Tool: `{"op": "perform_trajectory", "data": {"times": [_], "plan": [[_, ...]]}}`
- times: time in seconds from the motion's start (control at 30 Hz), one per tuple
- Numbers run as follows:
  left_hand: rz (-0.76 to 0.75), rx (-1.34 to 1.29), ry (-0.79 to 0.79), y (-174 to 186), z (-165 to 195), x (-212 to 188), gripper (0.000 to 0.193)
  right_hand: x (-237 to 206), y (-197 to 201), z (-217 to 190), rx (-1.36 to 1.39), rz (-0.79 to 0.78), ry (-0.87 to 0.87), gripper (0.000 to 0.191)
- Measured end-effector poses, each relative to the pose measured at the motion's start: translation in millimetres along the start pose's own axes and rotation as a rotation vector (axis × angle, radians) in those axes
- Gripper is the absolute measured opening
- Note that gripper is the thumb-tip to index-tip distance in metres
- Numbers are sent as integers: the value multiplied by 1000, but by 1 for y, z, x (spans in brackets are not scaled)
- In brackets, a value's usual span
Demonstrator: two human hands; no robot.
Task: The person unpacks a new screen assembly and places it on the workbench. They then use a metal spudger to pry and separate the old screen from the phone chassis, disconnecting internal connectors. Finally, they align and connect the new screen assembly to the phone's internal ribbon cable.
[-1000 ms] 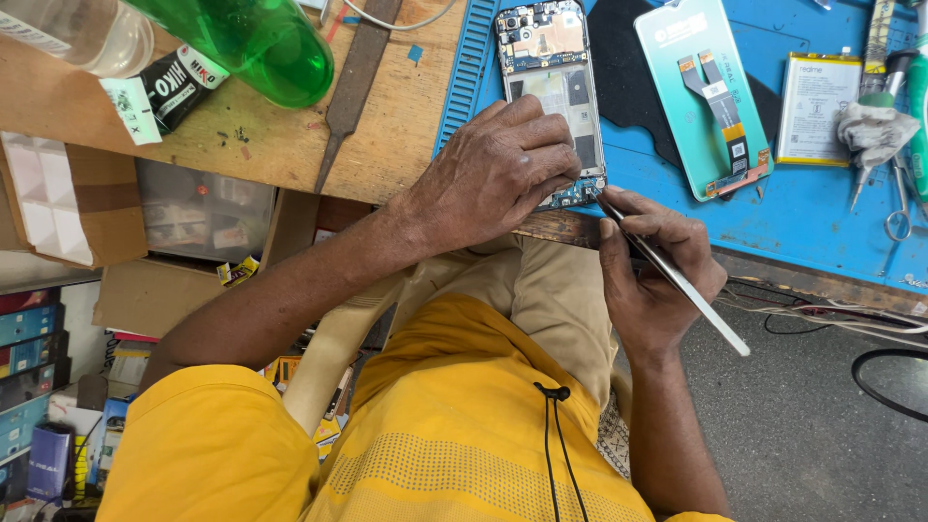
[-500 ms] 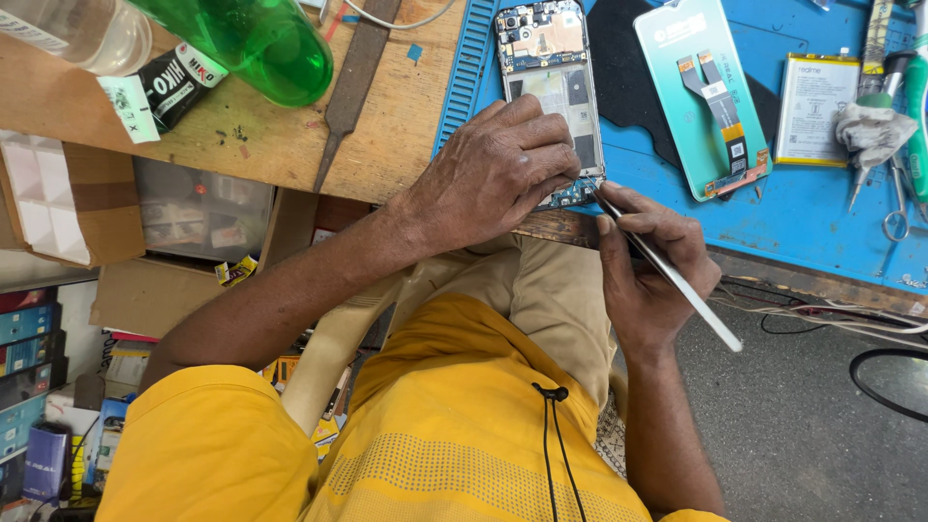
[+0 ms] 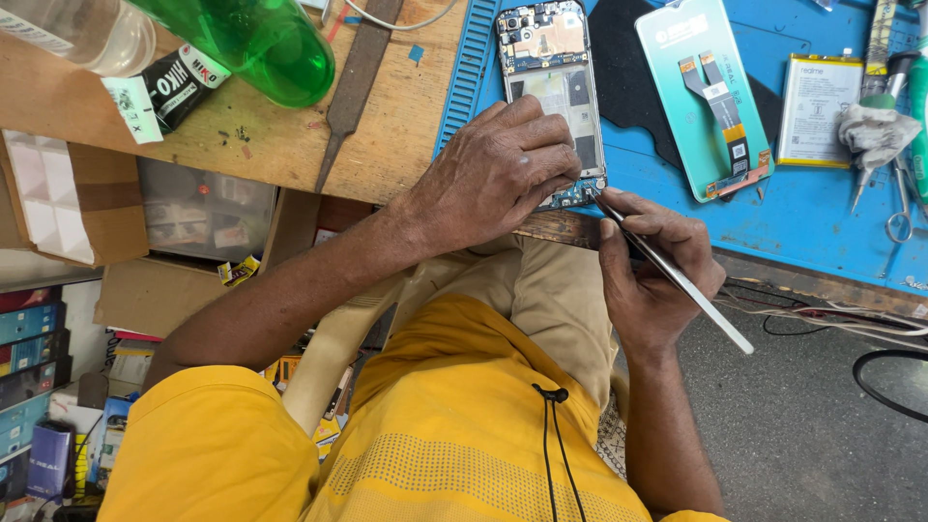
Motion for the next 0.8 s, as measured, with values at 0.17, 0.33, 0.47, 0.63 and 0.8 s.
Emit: {"op": "perform_trajectory", "data": {"times": [0.17,0.33,0.47,0.63,0.8], "plan": [[4,1,6,0,0,1,13,0,-1,1,-6,2,-1,23],[9,4,4,0,0,0,13,1,-2,1,14,1,16,21],[10,2,5,0,0,0,13,0,-1,3,54,1,-9,24],[15,9,-4,0,0,0,13,0,-3,0,-10,-4,25,23],[17,-1,6,0,0,-1,12,-2,-4,0,-24,-7,48,24]]}}
Point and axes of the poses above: each hand's wrist, its own x-axis towards the middle knuckle, its own y-axis out of the back of the hand, z = x × y, the point moved 8 cm from there along x, towards the middle knuckle, and after that the axes turned 8 degrees about z, right-handed, at the moved point
